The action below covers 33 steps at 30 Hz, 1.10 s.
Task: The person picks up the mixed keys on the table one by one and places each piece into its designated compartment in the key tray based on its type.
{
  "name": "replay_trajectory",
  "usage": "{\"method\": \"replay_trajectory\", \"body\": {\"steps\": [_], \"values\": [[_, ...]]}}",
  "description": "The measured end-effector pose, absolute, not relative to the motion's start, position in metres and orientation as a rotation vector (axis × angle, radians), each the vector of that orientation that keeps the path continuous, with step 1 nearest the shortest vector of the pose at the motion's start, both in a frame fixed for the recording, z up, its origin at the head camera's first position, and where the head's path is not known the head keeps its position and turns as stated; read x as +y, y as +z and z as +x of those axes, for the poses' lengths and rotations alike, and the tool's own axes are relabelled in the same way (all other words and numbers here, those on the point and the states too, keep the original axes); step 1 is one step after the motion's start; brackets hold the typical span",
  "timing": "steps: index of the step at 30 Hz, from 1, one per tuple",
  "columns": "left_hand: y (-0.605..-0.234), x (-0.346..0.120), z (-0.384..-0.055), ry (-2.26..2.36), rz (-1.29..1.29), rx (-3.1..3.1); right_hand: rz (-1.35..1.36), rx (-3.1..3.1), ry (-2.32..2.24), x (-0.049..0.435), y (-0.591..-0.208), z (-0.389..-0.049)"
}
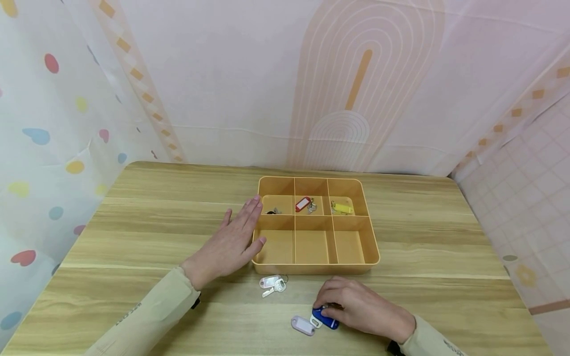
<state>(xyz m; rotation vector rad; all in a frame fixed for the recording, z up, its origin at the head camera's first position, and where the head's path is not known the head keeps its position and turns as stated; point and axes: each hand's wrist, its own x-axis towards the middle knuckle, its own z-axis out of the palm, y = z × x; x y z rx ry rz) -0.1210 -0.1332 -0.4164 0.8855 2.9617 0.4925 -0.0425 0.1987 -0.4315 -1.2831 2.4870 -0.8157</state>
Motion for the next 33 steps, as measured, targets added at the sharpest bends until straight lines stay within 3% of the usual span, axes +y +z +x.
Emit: {"method": "replay_trajectory", "body": {"steps": [33], "values": [[-0.416, -0.133, -0.12, 0.485, 0.874, 2.952, -1.36, 2.621, -1.072, 0.212, -0.423, -0.037]]}}
